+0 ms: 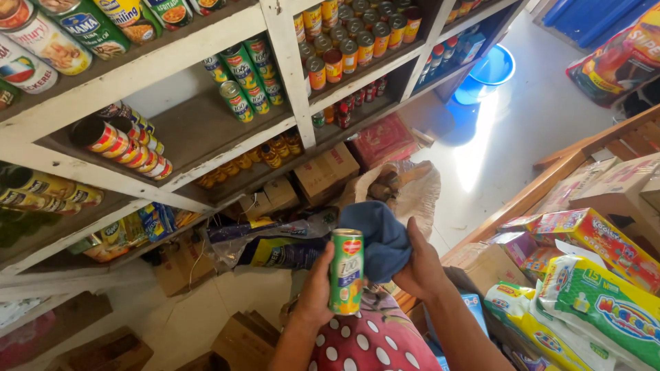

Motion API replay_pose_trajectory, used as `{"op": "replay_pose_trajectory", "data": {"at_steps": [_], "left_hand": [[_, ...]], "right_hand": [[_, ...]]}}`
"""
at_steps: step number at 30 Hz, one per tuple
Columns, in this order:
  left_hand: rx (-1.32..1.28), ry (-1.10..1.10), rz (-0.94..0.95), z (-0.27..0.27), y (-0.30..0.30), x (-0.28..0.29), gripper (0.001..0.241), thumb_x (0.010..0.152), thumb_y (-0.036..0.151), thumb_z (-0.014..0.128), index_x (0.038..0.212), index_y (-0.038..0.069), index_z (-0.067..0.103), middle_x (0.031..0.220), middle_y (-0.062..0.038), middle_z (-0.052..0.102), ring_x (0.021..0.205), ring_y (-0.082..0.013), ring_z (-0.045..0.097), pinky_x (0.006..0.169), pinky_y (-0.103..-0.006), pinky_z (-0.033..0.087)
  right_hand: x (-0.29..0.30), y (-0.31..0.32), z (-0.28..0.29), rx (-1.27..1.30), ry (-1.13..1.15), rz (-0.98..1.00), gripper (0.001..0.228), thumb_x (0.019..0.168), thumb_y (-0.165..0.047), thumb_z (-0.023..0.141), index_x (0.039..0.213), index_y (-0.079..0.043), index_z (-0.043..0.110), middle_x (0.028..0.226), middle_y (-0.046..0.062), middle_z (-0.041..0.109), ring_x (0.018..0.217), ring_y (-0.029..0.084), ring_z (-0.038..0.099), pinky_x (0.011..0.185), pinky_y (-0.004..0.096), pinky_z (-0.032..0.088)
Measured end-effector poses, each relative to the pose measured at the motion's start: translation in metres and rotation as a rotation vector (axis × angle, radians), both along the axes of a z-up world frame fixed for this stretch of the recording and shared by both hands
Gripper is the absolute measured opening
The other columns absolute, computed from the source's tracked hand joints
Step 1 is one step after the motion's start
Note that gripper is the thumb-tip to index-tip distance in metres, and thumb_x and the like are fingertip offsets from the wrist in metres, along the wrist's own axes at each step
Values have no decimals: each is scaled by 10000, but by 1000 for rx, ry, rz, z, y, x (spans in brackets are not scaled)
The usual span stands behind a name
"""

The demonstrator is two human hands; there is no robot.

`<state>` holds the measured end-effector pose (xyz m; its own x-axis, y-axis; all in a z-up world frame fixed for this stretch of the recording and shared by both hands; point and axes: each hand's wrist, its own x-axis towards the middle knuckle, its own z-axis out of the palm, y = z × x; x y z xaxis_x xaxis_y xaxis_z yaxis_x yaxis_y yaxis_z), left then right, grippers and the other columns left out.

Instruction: Cleaning a juice can with a cloth and organizing canned goods on grocery store shelves.

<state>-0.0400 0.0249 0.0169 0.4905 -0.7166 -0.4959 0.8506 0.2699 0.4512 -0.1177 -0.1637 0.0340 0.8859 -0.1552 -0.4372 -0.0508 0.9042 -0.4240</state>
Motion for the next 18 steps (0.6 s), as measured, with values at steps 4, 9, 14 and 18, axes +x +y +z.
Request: {"op": "replay_pose_trajectory", "data": {"at_steps": [4, 9, 14, 18], "left_hand": [[170, -116, 14, 24, -8, -1, 506, 989, 405, 536, 1236, -27, 631, 911, -139, 672, 695, -201, 626, 660, -364, 566], [255, -330, -13, 34, -1, 0, 488, 981, 350, 544, 1301, -9, 629, 1013, -147, 715, 751, -186, 646, 701, -341, 589], [316, -696, -296, 78, 16, 19, 396, 966, 354, 582, 1215, 54, 652, 920, -58, 702, 735, -126, 584, 678, -282, 474], [437, -1101, -361, 97, 20, 30, 370, 946, 308, 632, 1223, 63, 654, 1077, -31, 647, 927, -172, 627, 868, -310, 494]], "right_hand": [[7, 9, 29, -124, 284, -58, 638, 1024, -396, 399, 1477, 40, 501, 1390, 230, 590, 1141, 304, 566, 1017, 450, 435], [5, 5, 11, -520, 283, 62, 838, 750, -305, 683, 1508, -80, 407, 1447, 206, 544, 1246, 379, 529, 990, 536, 452], [-5, 8, 5, -895, 194, 195, 677, 780, -129, 710, 1423, -62, 508, 1235, 156, 666, 1095, 258, 628, 923, 363, 507], [-8, 4, -19, -1142, 280, 329, 354, 833, 15, 546, 1112, -82, 741, 856, 27, 697, 718, 139, 578, 677, 262, 476]]}}
